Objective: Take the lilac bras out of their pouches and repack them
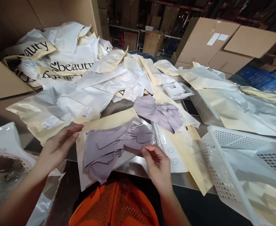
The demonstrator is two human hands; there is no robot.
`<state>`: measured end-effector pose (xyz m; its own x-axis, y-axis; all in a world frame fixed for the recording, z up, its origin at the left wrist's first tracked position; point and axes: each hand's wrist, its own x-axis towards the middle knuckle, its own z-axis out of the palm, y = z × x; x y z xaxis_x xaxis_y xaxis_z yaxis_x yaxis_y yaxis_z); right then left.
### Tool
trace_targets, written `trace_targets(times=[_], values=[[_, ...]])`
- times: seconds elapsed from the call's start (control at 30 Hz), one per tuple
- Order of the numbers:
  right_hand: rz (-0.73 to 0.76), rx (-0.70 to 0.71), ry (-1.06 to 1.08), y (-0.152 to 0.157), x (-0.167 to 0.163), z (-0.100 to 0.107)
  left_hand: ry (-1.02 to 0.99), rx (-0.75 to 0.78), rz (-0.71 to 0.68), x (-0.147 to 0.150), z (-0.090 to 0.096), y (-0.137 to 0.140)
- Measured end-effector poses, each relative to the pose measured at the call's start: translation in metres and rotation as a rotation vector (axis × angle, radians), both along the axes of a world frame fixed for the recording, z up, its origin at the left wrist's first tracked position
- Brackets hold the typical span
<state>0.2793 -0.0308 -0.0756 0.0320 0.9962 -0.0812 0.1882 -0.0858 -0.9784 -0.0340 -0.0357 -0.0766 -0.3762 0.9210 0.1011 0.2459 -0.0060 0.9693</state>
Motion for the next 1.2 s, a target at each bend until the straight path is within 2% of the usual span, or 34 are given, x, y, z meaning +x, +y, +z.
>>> trace_targets(times=[0.07,0.1,0.13,0.2,0.27,0.37,0.47,0.53,0.6,0.67,0.77,0.8,0.83,0.87,0.93,1.0,1.03,1.1,1.13,1.2], values=[[-0.031,-0.114,0.007,-0.010,0.006,-0.021,0.265,0.074,-0.089,0.009,-0.007,-0.010],[-0.011,-0.086,-0.051,-0.013,0.006,-0.028,0.358,0.115,-0.159,0.017,-0.012,-0.012],[0.019,0.005,-0.151,-0.013,0.004,-0.033,0.401,0.154,-0.230,0.026,-0.017,-0.012],[0.129,0.298,-0.430,-0.002,-0.004,-0.034,0.435,0.188,-0.374,0.046,-0.028,-0.008],[0.336,0.536,-0.699,0.026,-0.011,-0.027,0.448,0.185,-0.477,0.063,-0.040,-0.001],[0.663,0.776,-1.049,0.081,-0.015,-0.014,0.574,0.141,-0.536,0.077,-0.057,0.008],[0.800,0.899,-1.267,0.111,-0.015,-0.004,0.834,0.107,-0.519,0.080,-0.068,0.011],[0.762,0.906,-1.322,0.104,-0.014,0.001,0.965,0.128,-0.488,0.080,-0.072,0.010],[0.669,0.871,-1.311,0.079,-0.012,0.005,1.052,0.158,-0.463,0.081,-0.073,0.009],[0.578,0.846,-1.233,0.047,-0.009,0.006,1.121,0.171,-0.446,0.081,-0.073,0.007],[0.483,0.887,-1.047,0.005,-0.006,-0.005,1.200,0.176,-0.432,0.080,-0.071,0.005],[0.453,0.857,-0.962,-0.006,-0.006,-0.011,1.218,0.180,-0.424,0.080,-0.070,0.005],[0.427,0.766,-0.864,-0.015,-0.008,-0.019,1.231,0.184,-0.413,0.079,-0.069,0.004],[0.410,0.613,-0.745,-0.023,-0.010,-0.028,1.240,0.188,-0.400,0.079,-0.068,0.004],[0.357,0.203,-0.409,-0.034,-0.019,-0.045,1.246,0.186,-0.373,0.078,-0.066,0.003],[0.237,-0.169,-0.003,-0.037,-0.031,-0.060,1.246,0.165,-0.354,0.079,-0.063,0.003],[0.155,-0.299,0.187,-0.036,-0.038,-0.065,1.250,0.147,-0.349,0.081,-0.060,0.004],[0.011,-0.441,0.417,-0.031,-0.048,-0.068,1.275,0.098,-0.347,0.084,-0.054,0.006],[-0.010,-0.449,0.430,-0.028,-0.052,-0.067,1.297,0.073,-0.352,0.086,-0.051,0.008],[0.071,-0.326,0.254,-0.022,-0.056,-0.057,1.350,0.035,-0.375,0.092,-0.044,0.012]])
